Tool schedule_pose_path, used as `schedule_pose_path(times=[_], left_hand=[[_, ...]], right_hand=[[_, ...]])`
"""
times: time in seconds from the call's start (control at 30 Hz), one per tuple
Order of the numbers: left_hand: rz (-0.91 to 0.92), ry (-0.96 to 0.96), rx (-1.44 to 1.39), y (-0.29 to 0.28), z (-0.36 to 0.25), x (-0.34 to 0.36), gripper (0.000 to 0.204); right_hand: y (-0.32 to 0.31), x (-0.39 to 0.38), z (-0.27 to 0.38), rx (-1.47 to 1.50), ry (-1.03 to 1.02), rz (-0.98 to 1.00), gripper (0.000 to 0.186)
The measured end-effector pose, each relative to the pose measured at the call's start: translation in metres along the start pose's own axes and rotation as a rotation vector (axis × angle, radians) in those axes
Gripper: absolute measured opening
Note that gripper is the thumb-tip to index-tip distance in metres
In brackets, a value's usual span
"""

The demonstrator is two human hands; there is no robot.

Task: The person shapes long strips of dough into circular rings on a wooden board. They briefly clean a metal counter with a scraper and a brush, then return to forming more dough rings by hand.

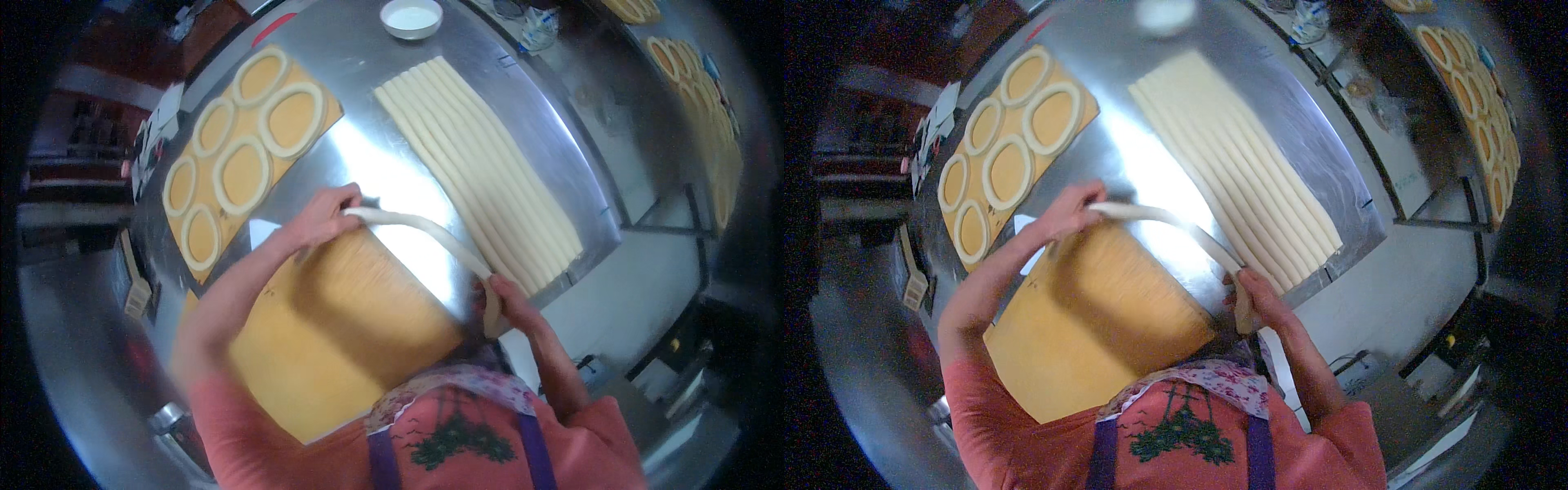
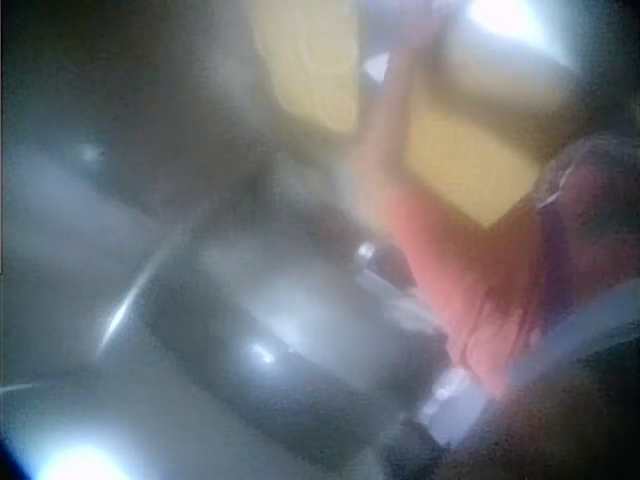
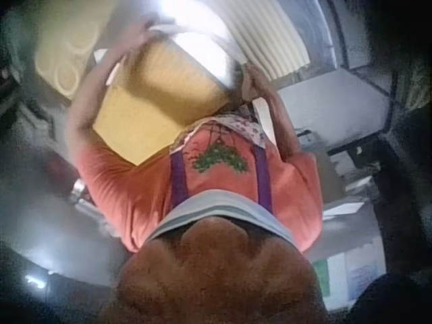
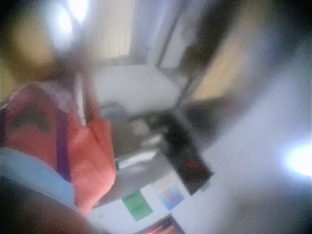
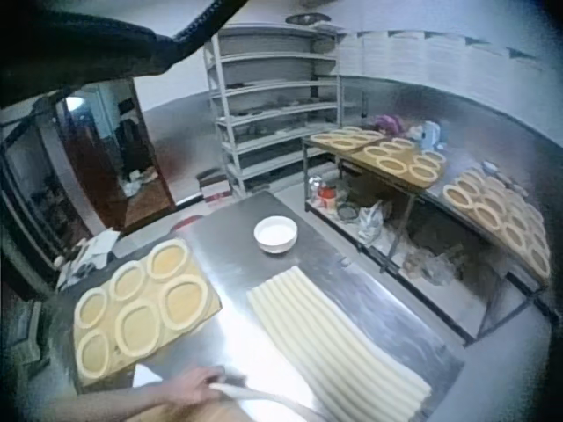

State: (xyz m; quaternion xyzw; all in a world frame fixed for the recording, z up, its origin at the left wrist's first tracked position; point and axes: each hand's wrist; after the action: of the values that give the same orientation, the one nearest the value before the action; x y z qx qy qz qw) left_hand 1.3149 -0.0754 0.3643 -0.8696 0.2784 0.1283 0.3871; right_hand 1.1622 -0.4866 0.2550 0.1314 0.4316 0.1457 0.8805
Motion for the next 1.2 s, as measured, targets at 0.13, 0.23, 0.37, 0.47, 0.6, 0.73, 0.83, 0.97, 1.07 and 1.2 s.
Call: schedule_pose_path(times=[0.13,0.23,0.37,0.47,0.6,0.73,0.83,0.97,1.07,1.2], left_hand=[[-0.102,-0.155,-0.231,0.025,0.044,-0.079,0.017],[-0.256,-0.219,-0.23,0.031,0.059,-0.137,0.017],[-0.674,-0.249,-0.023,0.031,0.061,-0.2,0.019],[-0.916,-0.303,0.248,0.06,0.065,-0.226,0.031],[-0.876,-0.566,0.183,0.147,0.102,-0.232,0.044],[-0.763,-0.713,0.058,0.182,0.098,-0.22,0.048],[-0.902,-0.638,-0.053,0.191,0.118,-0.213,0.044],[-1.099,-0.659,-0.348,0.187,0.128,-0.197,0.037],[-1.074,-0.773,-0.284,0.188,0.12,-0.187,0.035],[-1.147,-0.753,-0.08,0.167,0.109,-0.176,0.034]], right_hand=[[0.018,0.003,0.037,-0.467,-0.02,0.025,0.041],[0.064,0.006,0.082,-0.997,-0.175,0.053,0.035],[0.153,0.011,0.126,-1.287,-0.532,0.036,0.023],[0.195,0.032,0.115,-1.451,-0.942,-0.135,0.026],[0.233,0.075,0.069,-1.634,-0.872,-0.096,0.038],[0.213,0.109,0.027,-1.747,-0.904,-0.09,0.041],[0.201,0.12,0.023,-1.701,-0.854,-0.044,0.036],[0.213,0.124,0.049,-1.356,-0.6,0.005,0.032],[0.222,0.128,0.042,-1.426,-0.689,-0.047,0.034],[0.254,0.132,0.048,-1.465,-0.933,-0.198,0.034]])
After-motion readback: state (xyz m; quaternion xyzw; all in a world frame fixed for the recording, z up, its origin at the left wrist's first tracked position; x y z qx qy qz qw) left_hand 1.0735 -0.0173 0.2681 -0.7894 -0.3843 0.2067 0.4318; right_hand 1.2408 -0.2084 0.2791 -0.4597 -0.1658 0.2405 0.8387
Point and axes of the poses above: each hand's wrist, its own x-axis towards the middle knuckle, its own y-axis out of the palm, z = x × y, and after that the axes turned 2 degrees about -y, right-handed
